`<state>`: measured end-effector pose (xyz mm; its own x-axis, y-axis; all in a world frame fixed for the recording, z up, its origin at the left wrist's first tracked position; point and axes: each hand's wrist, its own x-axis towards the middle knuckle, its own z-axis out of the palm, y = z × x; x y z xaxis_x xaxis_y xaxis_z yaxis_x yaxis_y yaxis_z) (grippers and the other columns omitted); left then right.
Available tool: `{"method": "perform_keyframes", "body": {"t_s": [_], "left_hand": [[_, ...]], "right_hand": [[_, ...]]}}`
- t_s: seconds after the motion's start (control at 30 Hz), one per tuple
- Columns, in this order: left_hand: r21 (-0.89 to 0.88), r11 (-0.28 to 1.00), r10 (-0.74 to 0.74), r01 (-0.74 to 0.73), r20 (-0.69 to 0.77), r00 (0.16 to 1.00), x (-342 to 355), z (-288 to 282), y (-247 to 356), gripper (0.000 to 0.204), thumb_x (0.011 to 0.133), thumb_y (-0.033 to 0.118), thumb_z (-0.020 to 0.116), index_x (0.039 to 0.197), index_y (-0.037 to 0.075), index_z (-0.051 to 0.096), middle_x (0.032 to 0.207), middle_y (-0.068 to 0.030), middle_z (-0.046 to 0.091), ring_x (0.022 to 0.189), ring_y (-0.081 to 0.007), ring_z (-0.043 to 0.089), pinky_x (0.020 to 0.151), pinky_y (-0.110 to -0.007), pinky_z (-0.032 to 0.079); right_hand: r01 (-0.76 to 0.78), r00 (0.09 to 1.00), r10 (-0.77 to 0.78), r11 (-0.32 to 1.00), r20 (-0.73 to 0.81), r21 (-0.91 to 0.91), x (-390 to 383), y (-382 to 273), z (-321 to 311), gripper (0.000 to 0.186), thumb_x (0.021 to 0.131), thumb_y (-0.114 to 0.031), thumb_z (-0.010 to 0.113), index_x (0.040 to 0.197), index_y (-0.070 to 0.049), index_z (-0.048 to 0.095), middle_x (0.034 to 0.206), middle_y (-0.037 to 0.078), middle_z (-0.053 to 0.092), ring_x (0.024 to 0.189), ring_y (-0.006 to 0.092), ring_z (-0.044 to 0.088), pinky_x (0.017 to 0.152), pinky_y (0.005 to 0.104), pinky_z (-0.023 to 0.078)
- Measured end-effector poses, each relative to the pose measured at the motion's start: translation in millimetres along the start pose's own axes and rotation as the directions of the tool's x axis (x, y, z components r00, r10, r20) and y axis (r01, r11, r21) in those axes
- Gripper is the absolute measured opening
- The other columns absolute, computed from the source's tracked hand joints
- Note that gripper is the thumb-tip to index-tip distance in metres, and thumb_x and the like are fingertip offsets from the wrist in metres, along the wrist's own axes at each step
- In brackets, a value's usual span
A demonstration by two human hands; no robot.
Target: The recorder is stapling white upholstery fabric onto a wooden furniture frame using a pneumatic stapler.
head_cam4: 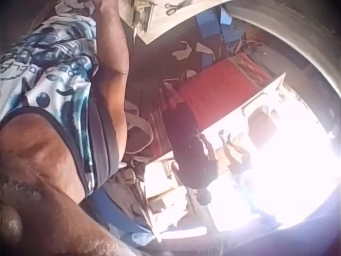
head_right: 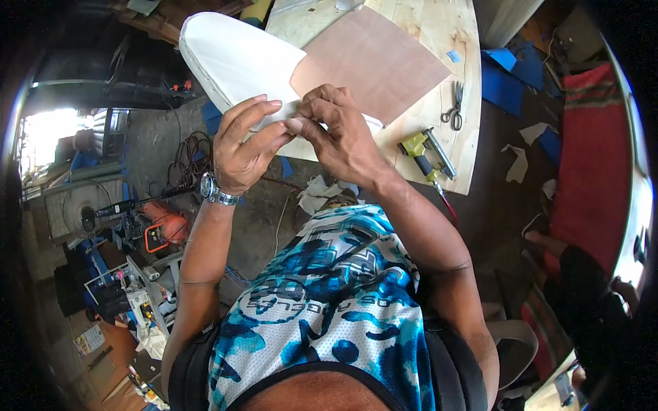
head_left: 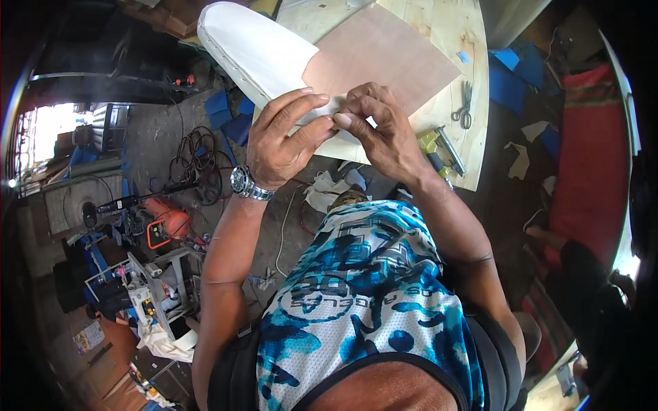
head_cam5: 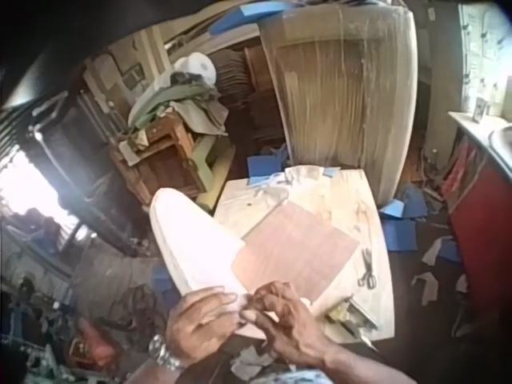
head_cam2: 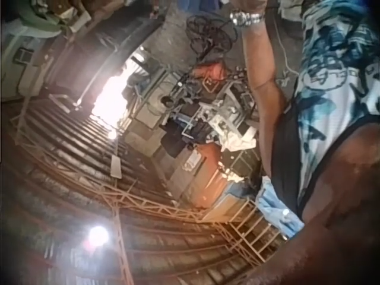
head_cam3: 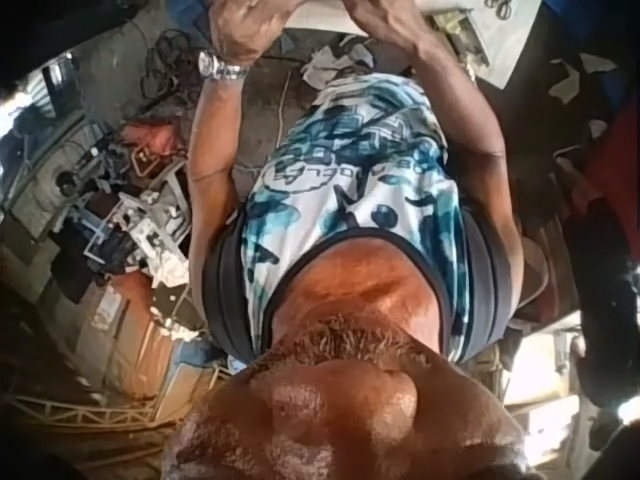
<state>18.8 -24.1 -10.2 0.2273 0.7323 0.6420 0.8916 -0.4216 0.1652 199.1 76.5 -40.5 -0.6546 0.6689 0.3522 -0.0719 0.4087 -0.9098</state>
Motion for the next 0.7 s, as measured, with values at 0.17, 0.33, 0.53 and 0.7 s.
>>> {"method": "perform_keyframes", "body": {"t_s": [0.17,0.33,0.53,0.7], "left_hand": [[0.013,0.999,-0.040,0.039,0.010,0.999,2.0,11.0,3.4,0.036,0.069,0.005,0.084,0.102,0.012,0.072,0.123,-0.0019,0.066,0.117,-0.0248,0.060,0.093,-0.035,0.055],[-0.011,0.999,-0.048,0.047,-0.013,0.999,5.6,16.9,4.7,0.032,0.071,0.005,0.083,0.100,0.011,0.071,0.118,-0.0021,0.069,0.114,-0.0257,0.061,0.092,-0.036,0.054],[-0.081,0.986,-0.147,0.148,0.014,0.989,7.6,24.8,14.0,0.019,0.079,0.002,0.075,0.095,0.009,0.068,0.112,-0.0025,0.071,0.113,-0.0267,0.061,0.093,-0.038,0.052],[-0.071,0.974,-0.214,0.214,0.012,0.977,6.1,27.3,17.9,0.015,0.083,0.003,0.072,0.096,0.009,0.067,0.114,-0.0026,0.071,0.118,-0.0288,0.058,0.100,-0.039,0.047]], "right_hand": [[-0.014,1.000,0.016,0.997,-0.024,0.081,-4.4,14.3,0.8,0.016,0.092,-0.016,0.070,0.094,0.000,0.065,0.100,0.012,0.061,0.096,0.0302,0.058,0.085,0.0390,0.048],[0.097,0.965,-0.067,0.990,-0.252,0.107,-12.8,23.1,1.8,0.021,0.084,0.001,0.071,0.104,0.000,0.064,0.102,0.014,0.061,0.094,0.0263,0.061,0.080,0.0348,0.051],[0.334,0.837,-0.436,0.886,-0.331,-0.321,-34.6,56.0,8.6,0.036,0.074,-0.004,0.081,0.106,-0.010,0.068,0.099,0.009,0.061,0.092,0.0258,0.060,0.078,0.0376,0.050],[0.358,0.807,-0.502,0.835,-0.311,-0.418,-22.1,59.4,16.8,0.040,0.072,-0.013,0.082,0.111,-0.019,0.072,0.099,0.004,0.061,0.092,0.0225,0.058,0.077,0.0348,0.048]]}}
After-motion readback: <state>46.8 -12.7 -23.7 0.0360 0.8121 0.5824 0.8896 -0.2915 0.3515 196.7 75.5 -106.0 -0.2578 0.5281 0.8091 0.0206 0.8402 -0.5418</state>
